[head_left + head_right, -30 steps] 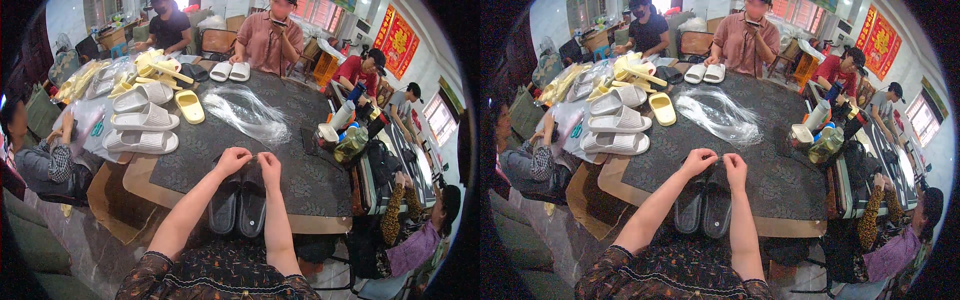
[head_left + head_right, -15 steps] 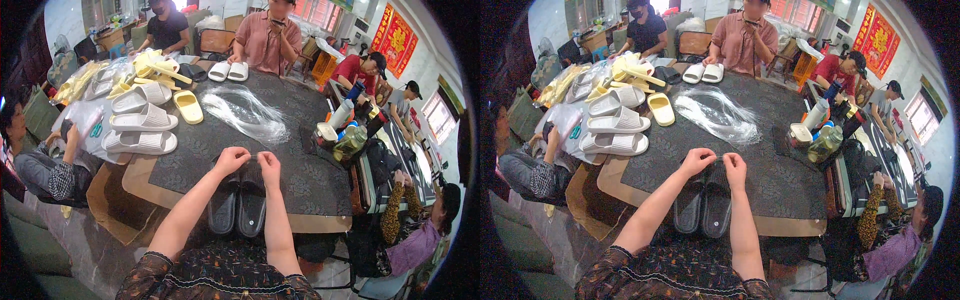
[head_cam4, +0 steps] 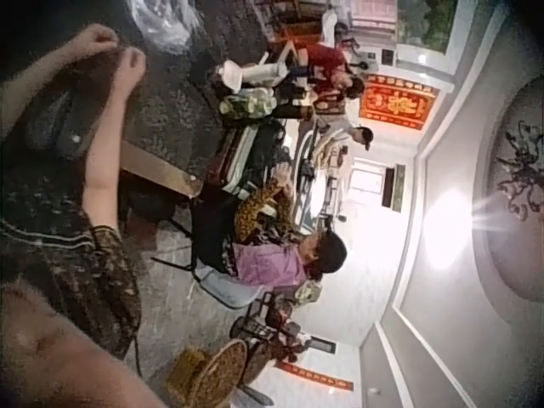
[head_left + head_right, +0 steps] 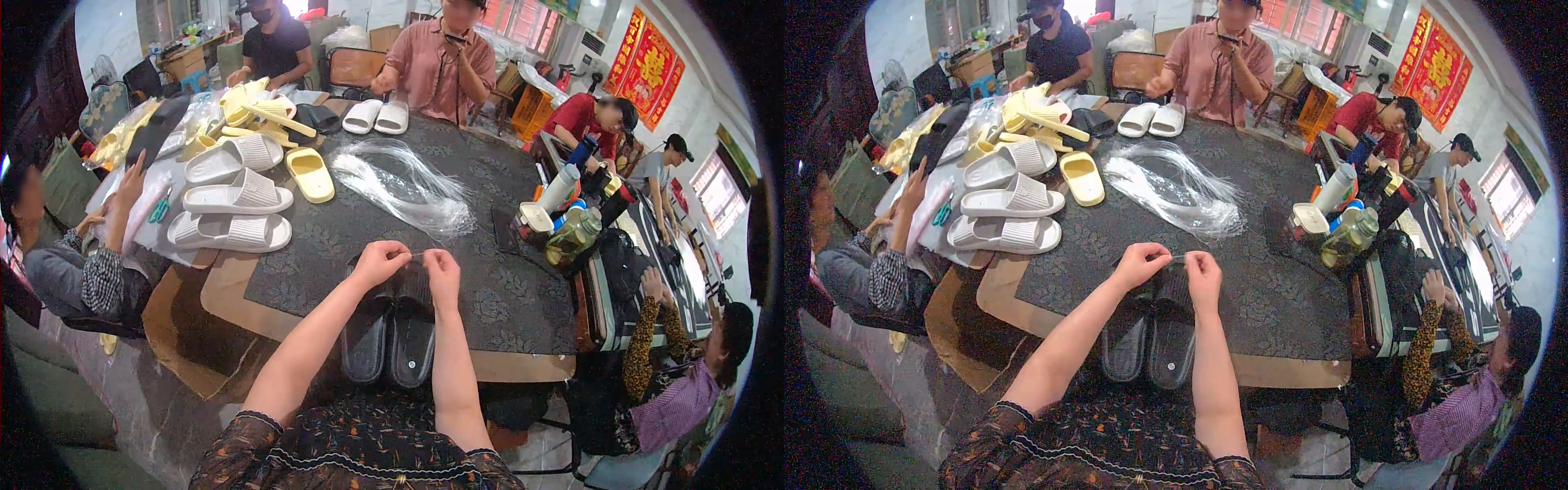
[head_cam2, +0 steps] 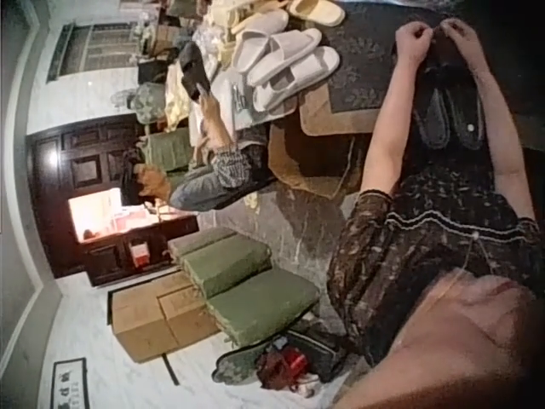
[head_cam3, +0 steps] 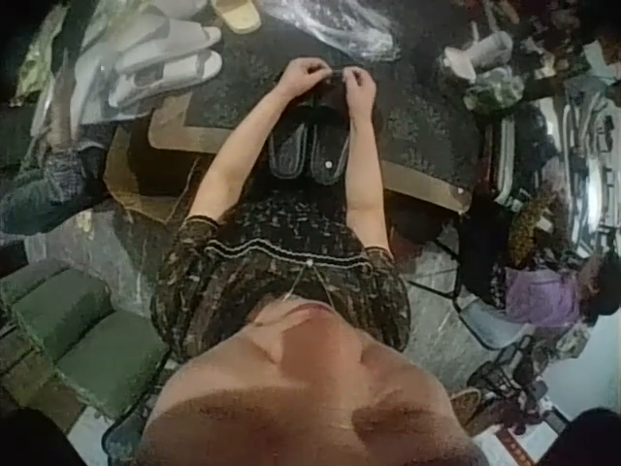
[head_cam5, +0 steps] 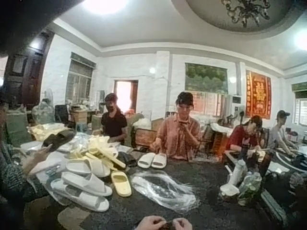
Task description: The recorder is inspecting and sorting pairs of foam sandals at a large workshop table.
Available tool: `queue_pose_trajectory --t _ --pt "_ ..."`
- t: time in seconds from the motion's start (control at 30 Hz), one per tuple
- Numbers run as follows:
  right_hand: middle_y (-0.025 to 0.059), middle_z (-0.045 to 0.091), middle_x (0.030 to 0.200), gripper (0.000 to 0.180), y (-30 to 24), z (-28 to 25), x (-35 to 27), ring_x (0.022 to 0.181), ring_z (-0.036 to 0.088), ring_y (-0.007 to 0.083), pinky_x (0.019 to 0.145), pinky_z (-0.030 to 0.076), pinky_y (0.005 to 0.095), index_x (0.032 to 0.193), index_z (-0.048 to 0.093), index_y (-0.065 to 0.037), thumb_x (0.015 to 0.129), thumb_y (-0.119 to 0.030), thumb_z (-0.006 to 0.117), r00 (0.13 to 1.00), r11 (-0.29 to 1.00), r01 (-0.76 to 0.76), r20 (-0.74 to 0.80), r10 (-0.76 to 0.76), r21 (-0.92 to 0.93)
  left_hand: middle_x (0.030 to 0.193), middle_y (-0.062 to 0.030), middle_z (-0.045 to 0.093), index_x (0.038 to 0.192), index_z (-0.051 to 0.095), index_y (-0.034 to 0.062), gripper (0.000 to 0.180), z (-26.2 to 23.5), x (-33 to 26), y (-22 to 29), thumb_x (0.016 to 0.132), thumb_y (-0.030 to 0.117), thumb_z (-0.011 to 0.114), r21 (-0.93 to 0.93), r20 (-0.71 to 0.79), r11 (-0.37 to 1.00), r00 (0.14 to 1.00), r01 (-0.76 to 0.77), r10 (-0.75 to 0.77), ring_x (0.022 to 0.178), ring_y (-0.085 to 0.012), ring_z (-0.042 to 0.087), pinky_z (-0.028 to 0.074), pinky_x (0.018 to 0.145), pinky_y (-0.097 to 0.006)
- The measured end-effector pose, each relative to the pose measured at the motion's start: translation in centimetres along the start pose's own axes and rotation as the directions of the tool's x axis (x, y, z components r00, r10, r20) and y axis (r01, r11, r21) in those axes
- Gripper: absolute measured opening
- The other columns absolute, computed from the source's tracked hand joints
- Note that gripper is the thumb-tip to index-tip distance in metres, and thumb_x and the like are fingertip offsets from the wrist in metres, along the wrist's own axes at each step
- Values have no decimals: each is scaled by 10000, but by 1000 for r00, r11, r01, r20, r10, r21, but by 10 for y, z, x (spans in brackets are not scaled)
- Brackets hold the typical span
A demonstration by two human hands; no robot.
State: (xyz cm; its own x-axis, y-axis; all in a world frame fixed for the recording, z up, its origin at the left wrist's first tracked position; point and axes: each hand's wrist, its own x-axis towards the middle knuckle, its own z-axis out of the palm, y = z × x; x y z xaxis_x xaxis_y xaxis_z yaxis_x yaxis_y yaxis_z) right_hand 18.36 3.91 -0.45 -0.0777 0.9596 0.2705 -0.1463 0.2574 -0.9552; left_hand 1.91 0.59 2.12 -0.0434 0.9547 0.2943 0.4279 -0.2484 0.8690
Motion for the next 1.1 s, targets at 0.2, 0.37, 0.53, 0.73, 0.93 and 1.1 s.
queue_pose_trajectory --t 0.2,0.37,0.53,0.73,0.93,1.1 --pt "-32 584 761 119 3 -1 -1 689 503 37 626 412 204 894 637 -15 873 -132 630 982 991 4 187 22 -136 629 -22 588 886 684 36 194 -1 -1 0 811 214 662 18 37 1000 999 26 -26 569 -82 490 425 559 -269" --pt "-33 597 786 97 3 -4 1 714 517 43 650 421 203 884 643 -20 878 -113 618 999 999 -46 -14 46 -3 606 -10 566 890 684 39 184 0 -1 -2 814 205 659 0 12 1000 1000 3 -3 555 -75 466 407 538 -262" --pt "-28 609 767 101 -3 2 -2 700 526 46 642 423 203 878 656 -22 859 -120 637 987 991 -28 152 48 -129 603 -15 569 895 683 40 186 -2 -2 -1 813 205 659 -23 31 1000 999 16 -15 548 -78 468 408 535 -264" --pt "-48 590 761 110 -1 -2 -1 686 495 28 639 403 189 885 643 -13 869 -121 628 998 999 -54 24 54 -1 621 -75 595 910 686 48 212 0 -3 5 815 231 636 -6 29 1000 1000 -1 1 543 -138 520 433 548 -300" --pt "-46 590 759 103 2 -1 0 669 484 28 619 404 199 900 645 -19 876 -116 622 1000 1000 -12 2 12 16 622 -39 594 898 682 34 206 0 0 1 811 219 658 15 28 1000 999 27 -28 554 -94 496 421 542 -277" --pt "-39 592 765 111 1 -1 1 679 508 40 625 412 200 904 644 -17 876 -123 627 989 997 -22 141 33 -75 615 -23 584 889 686 38 197 -2 -2 3 806 215 667 -15 37 999 998 47 -46 559 -77 484 418 545 -268"
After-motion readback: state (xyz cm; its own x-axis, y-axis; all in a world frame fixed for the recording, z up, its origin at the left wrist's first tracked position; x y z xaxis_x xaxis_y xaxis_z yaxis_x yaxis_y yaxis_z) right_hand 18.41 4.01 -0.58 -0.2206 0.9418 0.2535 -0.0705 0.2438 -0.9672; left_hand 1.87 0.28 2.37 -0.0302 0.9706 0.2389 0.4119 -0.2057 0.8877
